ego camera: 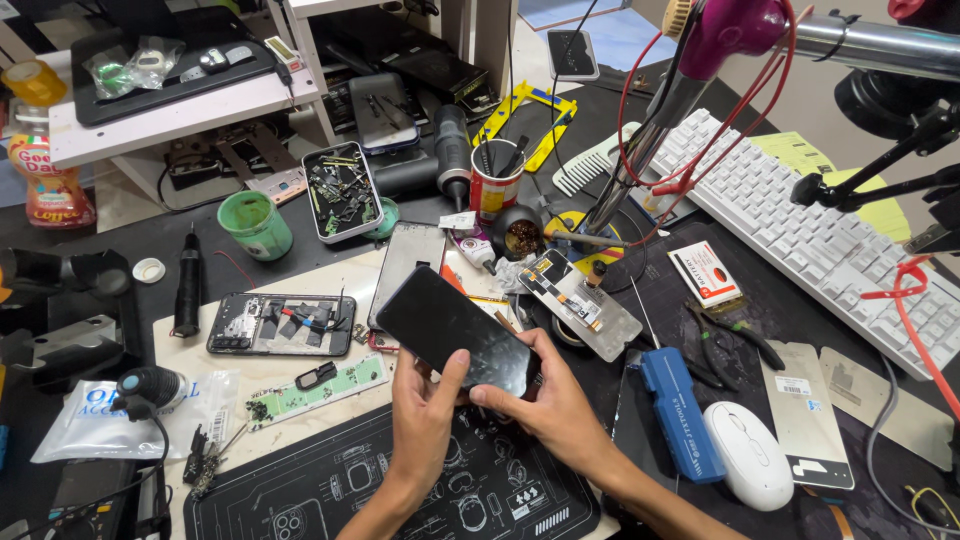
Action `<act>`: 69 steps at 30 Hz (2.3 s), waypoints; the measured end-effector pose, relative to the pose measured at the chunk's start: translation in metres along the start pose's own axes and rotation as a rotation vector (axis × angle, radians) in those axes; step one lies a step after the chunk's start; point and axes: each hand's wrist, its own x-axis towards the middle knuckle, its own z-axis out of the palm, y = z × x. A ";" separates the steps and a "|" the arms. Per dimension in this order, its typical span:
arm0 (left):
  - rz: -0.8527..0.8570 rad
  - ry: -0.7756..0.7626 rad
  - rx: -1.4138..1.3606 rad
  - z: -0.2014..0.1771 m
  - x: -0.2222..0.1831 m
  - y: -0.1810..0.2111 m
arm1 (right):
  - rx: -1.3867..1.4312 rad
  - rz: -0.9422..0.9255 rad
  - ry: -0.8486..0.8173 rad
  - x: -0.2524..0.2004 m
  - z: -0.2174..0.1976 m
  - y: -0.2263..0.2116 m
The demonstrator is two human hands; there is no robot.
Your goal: The person cleans a phone screen with a cloth, removes the back cover of a mobile phone using a pry tool and their hands, and then handles internal components such as a battery and circuitry.
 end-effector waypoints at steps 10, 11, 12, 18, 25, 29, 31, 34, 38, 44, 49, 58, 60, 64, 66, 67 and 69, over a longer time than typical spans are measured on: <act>-0.138 0.028 -0.139 -0.005 0.007 0.005 | 0.009 0.107 -0.213 0.001 -0.014 -0.020; -0.136 0.021 -0.144 -0.006 0.009 0.006 | 0.039 0.099 -0.249 0.001 -0.016 -0.022; -0.134 0.014 -0.148 -0.006 0.009 0.006 | 0.069 0.092 -0.285 0.001 -0.018 -0.024; -0.159 0.031 -0.171 -0.006 0.010 0.005 | 0.079 0.120 -0.321 0.002 -0.020 -0.027; -0.090 0.048 -0.092 0.000 0.003 0.000 | 0.039 -0.058 -0.166 -0.001 -0.007 -0.007; -0.088 0.036 -0.096 0.005 -0.004 -0.002 | -0.067 -0.205 -0.092 -0.001 -0.005 -0.003; -0.085 0.026 -0.090 0.006 -0.004 -0.003 | -0.110 -0.140 -0.087 -0.001 -0.007 -0.004; -0.108 0.039 -0.067 0.001 -0.001 -0.002 | -0.117 0.058 -0.154 0.001 -0.011 -0.007; -0.123 0.054 -0.066 -0.006 0.008 0.006 | -0.143 0.054 -0.338 0.002 -0.025 -0.020; -0.169 -0.040 -0.168 -0.015 0.015 0.011 | -0.630 -0.287 -0.188 0.007 -0.049 -0.044; -0.242 -0.077 -0.003 -0.007 0.006 0.003 | -1.017 -0.499 0.074 0.016 -0.051 -0.047; -0.089 -0.169 0.149 -0.005 -0.004 -0.002 | -1.472 -0.621 0.178 0.074 -0.025 -0.027; -0.096 -0.174 0.162 -0.005 -0.003 -0.003 | -1.545 -0.601 0.207 0.080 -0.024 -0.022; -0.112 -0.188 0.122 -0.005 -0.003 -0.005 | -1.625 -0.621 0.241 0.091 -0.026 -0.015; -0.146 -0.199 0.134 -0.007 -0.002 -0.005 | -1.634 -0.582 0.258 0.098 -0.025 -0.014; -0.154 -0.217 0.146 -0.008 -0.001 -0.005 | -1.630 -0.563 0.260 0.101 -0.024 -0.015; -0.172 -0.256 0.172 -0.011 0.000 -0.004 | -1.621 -0.523 0.269 0.103 -0.024 -0.016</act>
